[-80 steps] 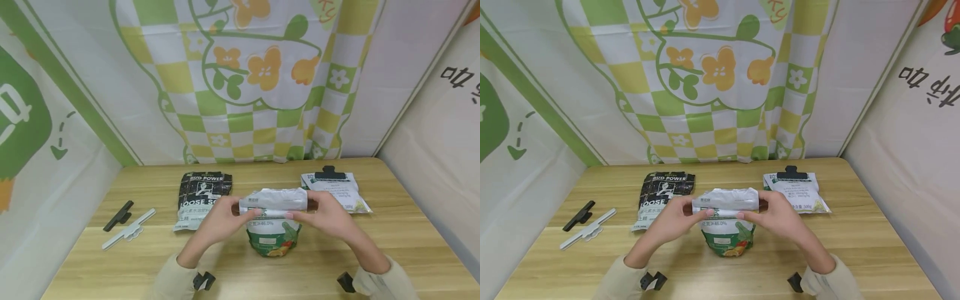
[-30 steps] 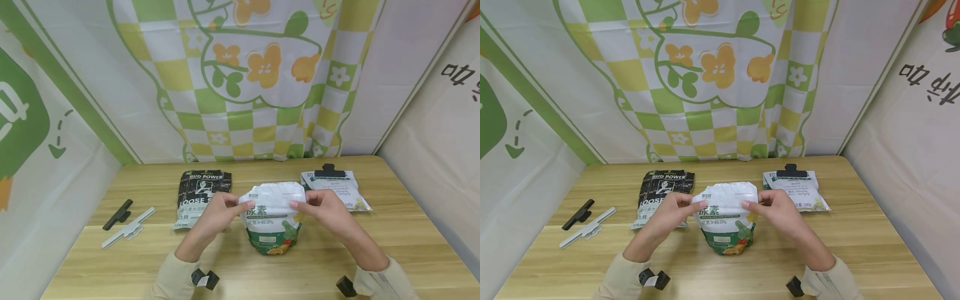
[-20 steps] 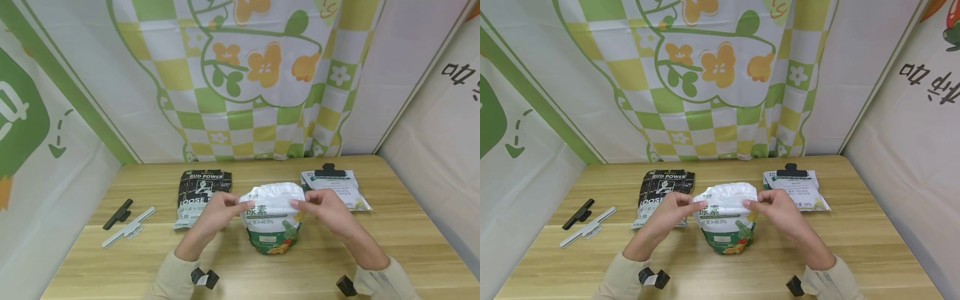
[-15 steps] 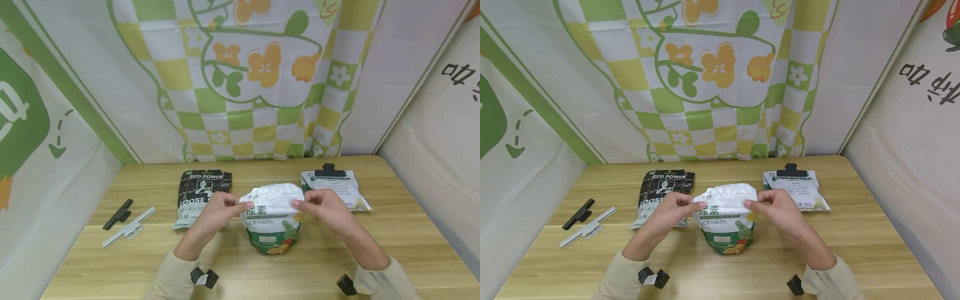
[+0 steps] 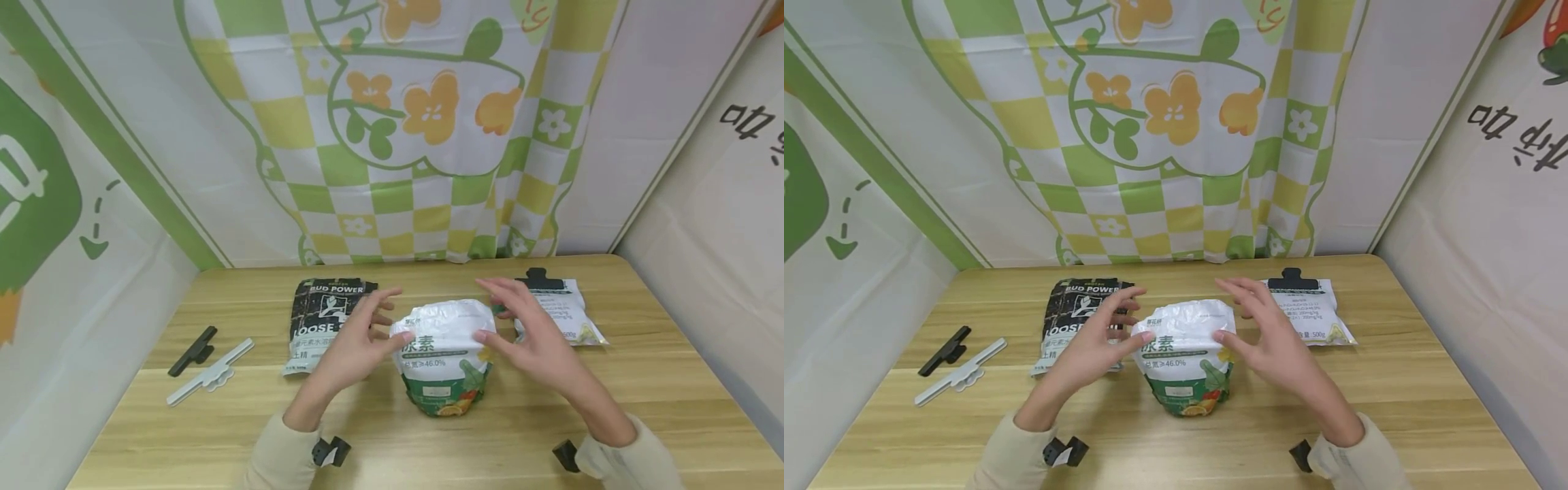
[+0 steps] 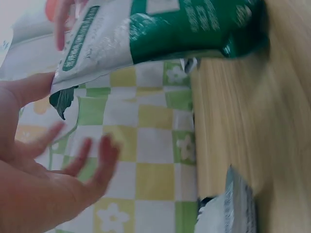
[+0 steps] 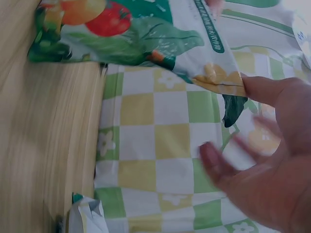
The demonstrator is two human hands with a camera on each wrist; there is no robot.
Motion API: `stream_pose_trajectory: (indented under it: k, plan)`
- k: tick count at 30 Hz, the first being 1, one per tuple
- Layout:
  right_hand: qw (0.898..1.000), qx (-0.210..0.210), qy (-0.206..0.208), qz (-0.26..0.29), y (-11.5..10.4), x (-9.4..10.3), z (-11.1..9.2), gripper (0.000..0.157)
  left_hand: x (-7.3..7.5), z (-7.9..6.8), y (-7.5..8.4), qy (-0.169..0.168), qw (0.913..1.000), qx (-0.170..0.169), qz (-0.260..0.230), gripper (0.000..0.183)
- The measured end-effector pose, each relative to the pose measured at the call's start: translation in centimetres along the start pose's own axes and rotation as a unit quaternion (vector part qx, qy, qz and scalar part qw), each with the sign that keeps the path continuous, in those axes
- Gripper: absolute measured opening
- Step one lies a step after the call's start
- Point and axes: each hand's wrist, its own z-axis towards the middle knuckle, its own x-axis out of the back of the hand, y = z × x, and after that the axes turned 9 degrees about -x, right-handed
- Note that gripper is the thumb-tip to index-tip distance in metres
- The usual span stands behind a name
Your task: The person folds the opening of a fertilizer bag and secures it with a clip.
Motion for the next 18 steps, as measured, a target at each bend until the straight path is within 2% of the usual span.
stream_pose_trajectory:
  k: [2, 4, 6, 8, 13, 18]
  plan:
    - [0.996, 0.075, 0.027, -0.03, 0.2, -0.2, 0.1, 0.053, 0.0, -0.1, 0.1, 0.011, 0.9964, -0.067, 0.051, 0.055]
    - [0.99, 0.127, 0.042, -0.039, 0.4, -0.4, 0.2, 0.041, 0.0, -0.1, 0.1, 0.019, 0.9854, -0.135, 0.102, 0.037]
    - [0.986, 0.158, 0.047, -0.037, 0.5, -0.5, 0.3, 0.036, 0.1, -0.1, 0.0, 0.019, 0.9719, -0.19, 0.137, 0.019]
    - [0.983, 0.175, 0.045, -0.032, 0.7, -0.5, 0.4, 0.034, 0.2, -0.1, -0.1, 0.005, 0.9613, -0.228, 0.155, 0.012]
    - [0.983, 0.182, 0.018, -0.023, 1.0, -0.5, 0.3, 0.035, 0.4, 0.0, -0.4, -0.034, 0.952, -0.255, 0.166, 0.015]
    - [0.984, 0.179, -0.019, -0.018, 1.3, -0.5, 0.2, 0.039, 0.5, -0.1, -0.6, -0.066, 0.9509, -0.248, 0.173, 0.022]
